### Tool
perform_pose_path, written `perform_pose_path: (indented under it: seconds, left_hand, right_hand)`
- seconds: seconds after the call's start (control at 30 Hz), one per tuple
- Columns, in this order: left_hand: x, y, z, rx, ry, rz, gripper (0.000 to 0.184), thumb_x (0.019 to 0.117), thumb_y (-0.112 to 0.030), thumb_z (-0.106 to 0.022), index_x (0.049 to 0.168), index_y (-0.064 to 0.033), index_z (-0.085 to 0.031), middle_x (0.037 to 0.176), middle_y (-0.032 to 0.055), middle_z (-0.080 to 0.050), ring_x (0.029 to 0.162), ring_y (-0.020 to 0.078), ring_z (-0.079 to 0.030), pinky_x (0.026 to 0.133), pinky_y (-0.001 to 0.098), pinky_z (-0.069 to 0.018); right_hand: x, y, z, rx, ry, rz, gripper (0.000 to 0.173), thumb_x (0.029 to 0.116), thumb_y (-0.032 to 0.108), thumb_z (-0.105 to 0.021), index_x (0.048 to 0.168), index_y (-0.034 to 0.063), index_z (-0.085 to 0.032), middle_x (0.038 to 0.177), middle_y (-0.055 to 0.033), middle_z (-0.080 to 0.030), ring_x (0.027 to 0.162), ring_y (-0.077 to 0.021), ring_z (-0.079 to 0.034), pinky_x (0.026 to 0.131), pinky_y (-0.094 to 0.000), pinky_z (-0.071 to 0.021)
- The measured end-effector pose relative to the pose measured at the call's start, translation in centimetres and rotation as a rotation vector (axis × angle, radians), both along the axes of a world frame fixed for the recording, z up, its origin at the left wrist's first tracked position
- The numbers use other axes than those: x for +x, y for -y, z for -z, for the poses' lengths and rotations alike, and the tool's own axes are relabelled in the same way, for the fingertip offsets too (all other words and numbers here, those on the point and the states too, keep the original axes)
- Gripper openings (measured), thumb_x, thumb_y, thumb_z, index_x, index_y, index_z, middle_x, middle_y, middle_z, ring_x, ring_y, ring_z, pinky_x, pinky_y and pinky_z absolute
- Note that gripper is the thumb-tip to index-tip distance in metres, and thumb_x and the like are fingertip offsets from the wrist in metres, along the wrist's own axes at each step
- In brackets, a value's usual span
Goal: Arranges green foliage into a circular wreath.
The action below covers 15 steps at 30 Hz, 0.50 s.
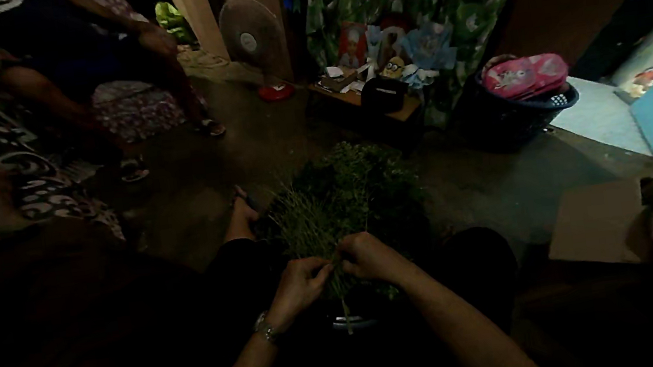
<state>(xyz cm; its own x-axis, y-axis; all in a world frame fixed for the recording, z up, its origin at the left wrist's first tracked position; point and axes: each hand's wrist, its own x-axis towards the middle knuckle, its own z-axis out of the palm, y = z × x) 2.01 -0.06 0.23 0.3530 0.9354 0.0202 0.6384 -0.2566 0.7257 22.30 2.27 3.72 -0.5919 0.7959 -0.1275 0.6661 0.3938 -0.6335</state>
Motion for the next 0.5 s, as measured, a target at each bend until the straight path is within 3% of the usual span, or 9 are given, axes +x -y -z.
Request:
perform_pose_path:
  seconds: [0.17, 0.27, 0.4, 0.47, 0.5]
  left_hand:
    - [0.1, 0.1, -0.5, 0.031, 0.09, -0.034, 0.024, 0.1029, -0.016, -0.058, 0.1, 0.0024, -0.074, 0.089, 0.0102, -0.071, 0.078, 0.0091, -0.064, 0.077, 0.028, -0.0533]
    - [0.2, -0.3, -0.6, 0.029, 0.107, -0.053, 0.026, 0.1035, -0.019, -0.058, 0.101, 0.0017, -0.074, 0.09, 0.0095, -0.071, 0.08, 0.0078, -0.063, 0.078, 0.0274, -0.052]
    - [-0.4, -0.5, -0.3, -0.035, 0.161, -0.18, 0.02, 0.1019, -0.014, -0.062, 0.099, 0.0011, -0.074, 0.087, 0.0094, -0.07, 0.079, 0.0112, -0.064, 0.078, 0.0322, -0.0534]
    - [-1.1, -0.6, 0.1, -0.085, 0.224, -0.251, 0.019, 0.1023, -0.014, -0.063, 0.1, -0.0001, -0.074, 0.087, 0.0075, -0.07, 0.078, 0.0103, -0.064, 0.078, 0.0312, -0.0543]
    - [-1.1, -0.6, 0.3, -0.093, 0.256, -0.285, 0.019, 0.1025, -0.014, -0.062, 0.099, -0.0006, -0.074, 0.086, 0.0058, -0.07, 0.077, 0.0088, -0.065, 0.077, 0.0292, -0.0545]
  right_hand:
    - [0.5, 0.0, -1.3, -0.029, -0.075, 0.142, 0.021, 0.0961, 0.008, -0.063, 0.11, -0.006, -0.069, 0.104, -0.0199, -0.069, 0.094, -0.0271, -0.067, 0.087, -0.0425, -0.0542]
    - [1.1, -0.6, -1.2, -0.01, -0.12, 0.204, 0.017, 0.0952, 0.009, -0.065, 0.105, -0.0039, -0.071, 0.096, -0.017, -0.07, 0.087, -0.0226, -0.066, 0.081, -0.0396, -0.0543]
    - [3.4, -1.6, -1.0, 0.035, -0.179, 0.367, 0.012, 0.0936, 0.007, -0.068, 0.102, -0.0002, -0.072, 0.09, -0.0139, -0.069, 0.079, -0.0227, -0.066, 0.074, -0.0438, -0.056]
    - [5.1, -2.2, -0.5, 0.133, -0.283, 0.422, 0.009, 0.0942, 0.007, -0.07, 0.102, 0.0033, -0.072, 0.091, -0.0095, -0.07, 0.076, -0.017, -0.065, 0.07, -0.038, -0.0554]
    - [5.5, -2.4, -0.1, 0.201, -0.323, 0.408, 0.01, 0.0948, 0.008, -0.071, 0.103, 0.004, -0.072, 0.096, -0.0087, -0.07, 0.08, -0.0152, -0.066, 0.073, -0.0355, -0.0566]
